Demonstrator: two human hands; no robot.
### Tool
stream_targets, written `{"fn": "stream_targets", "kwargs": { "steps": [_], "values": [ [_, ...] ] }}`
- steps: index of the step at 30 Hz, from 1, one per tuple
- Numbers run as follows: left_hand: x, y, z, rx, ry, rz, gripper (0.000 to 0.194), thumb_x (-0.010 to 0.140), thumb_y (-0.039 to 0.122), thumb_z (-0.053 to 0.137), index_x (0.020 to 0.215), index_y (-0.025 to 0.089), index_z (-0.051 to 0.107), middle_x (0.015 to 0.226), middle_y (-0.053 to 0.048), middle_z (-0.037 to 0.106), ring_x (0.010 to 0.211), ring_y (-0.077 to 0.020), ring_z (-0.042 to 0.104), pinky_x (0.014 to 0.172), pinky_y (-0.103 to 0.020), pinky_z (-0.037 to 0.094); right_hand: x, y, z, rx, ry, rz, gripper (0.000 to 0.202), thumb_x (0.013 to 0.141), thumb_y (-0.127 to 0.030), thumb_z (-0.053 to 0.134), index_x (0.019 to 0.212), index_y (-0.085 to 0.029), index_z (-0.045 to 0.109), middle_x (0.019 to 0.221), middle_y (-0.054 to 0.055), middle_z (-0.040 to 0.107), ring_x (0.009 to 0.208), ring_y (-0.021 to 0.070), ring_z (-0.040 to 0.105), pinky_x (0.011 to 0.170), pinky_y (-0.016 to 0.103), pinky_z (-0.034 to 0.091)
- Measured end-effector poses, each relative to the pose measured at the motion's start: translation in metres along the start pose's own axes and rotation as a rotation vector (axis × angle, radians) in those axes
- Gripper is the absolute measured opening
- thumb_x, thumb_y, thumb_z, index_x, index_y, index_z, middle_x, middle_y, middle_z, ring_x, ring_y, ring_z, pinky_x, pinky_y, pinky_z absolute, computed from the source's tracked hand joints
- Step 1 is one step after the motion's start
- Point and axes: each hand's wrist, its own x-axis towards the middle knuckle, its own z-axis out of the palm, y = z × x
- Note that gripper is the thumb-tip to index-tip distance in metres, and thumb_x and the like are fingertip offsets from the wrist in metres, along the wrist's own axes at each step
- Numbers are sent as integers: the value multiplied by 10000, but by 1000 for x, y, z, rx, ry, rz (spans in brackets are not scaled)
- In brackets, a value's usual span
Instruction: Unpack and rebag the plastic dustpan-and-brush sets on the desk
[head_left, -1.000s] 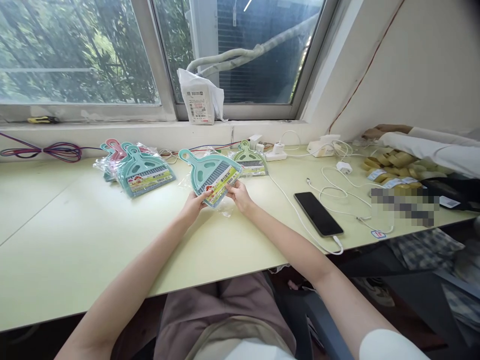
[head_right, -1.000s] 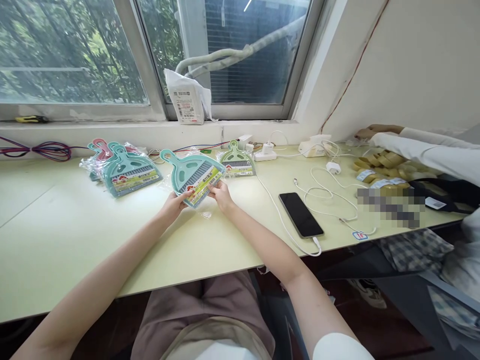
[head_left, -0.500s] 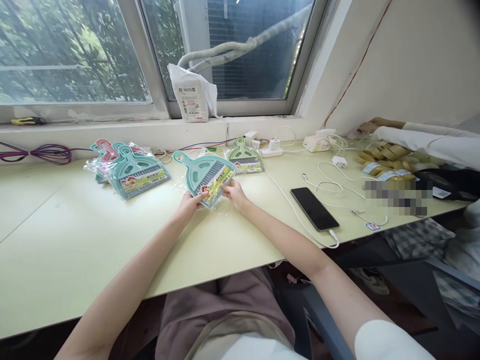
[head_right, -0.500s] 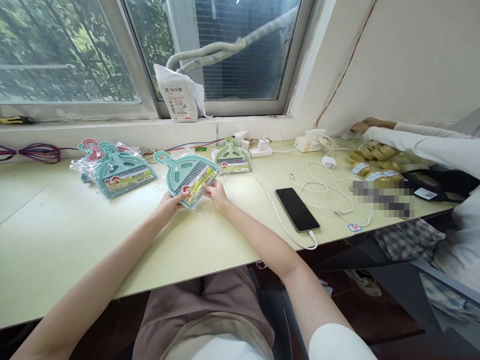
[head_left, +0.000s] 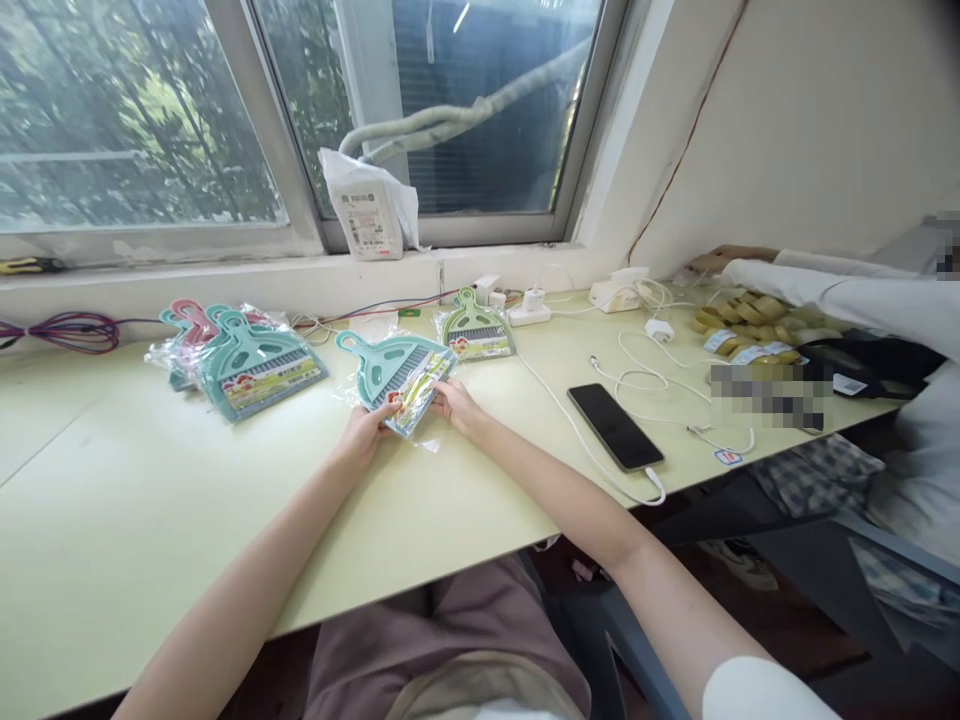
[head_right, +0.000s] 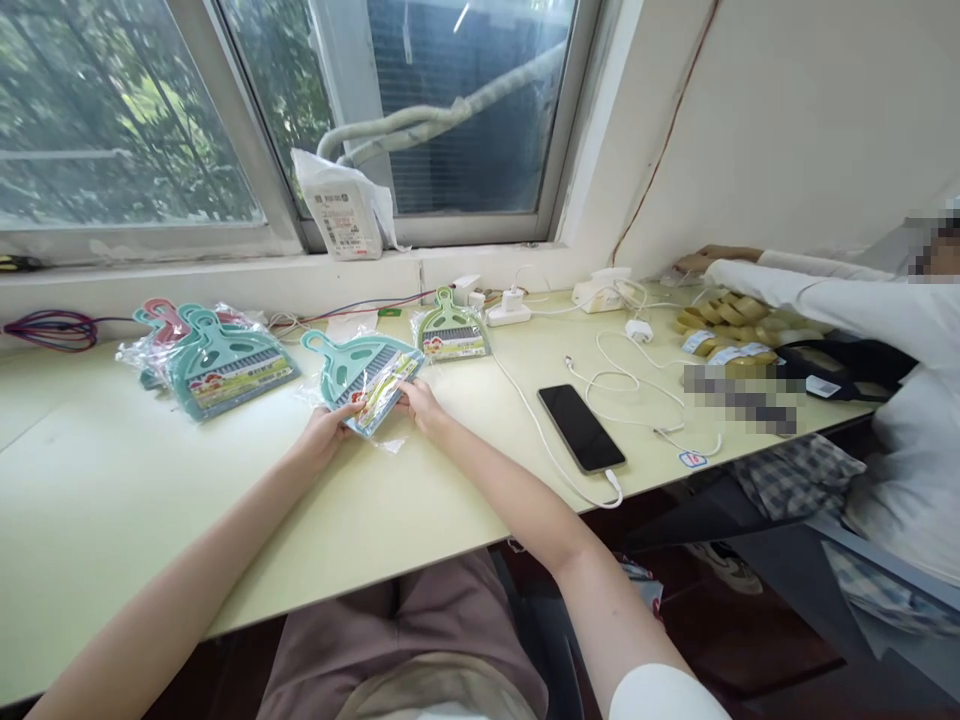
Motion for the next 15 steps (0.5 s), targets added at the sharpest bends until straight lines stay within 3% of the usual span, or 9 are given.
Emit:
{"fn": "stream_targets", "kwargs": {
  "steps": [4,10,15],
  "values": [
    [3,2,-2,-1,-24,-62,288,647,154,771,916,113,678,807,-77,741,631,-180,693,560,-270,597,3,2,-1,1,-2,-14,43,861,-154,603,863,-193,585,718,-14,717,590,111,666,634,230,578],
    [3,2,-4,3,-87,-67,307,659,175,772,943,115,672,838,-83,739,672,-186,705,587,-277,609,1,1,-2,-34,29,-9,120,885,-92,517,850,-192,572,730,-15,722,637,114,681,736,264,596],
    [3,1,-6,18,-74,-97,298,650,192,783,915,115,673,832,-90,738,665,-185,699,590,-276,605,2,-1,-2,-25,41,35,154,955,-171,448,867,-183,574,701,8,709,633,128,681,721,283,602]
  ]
}}
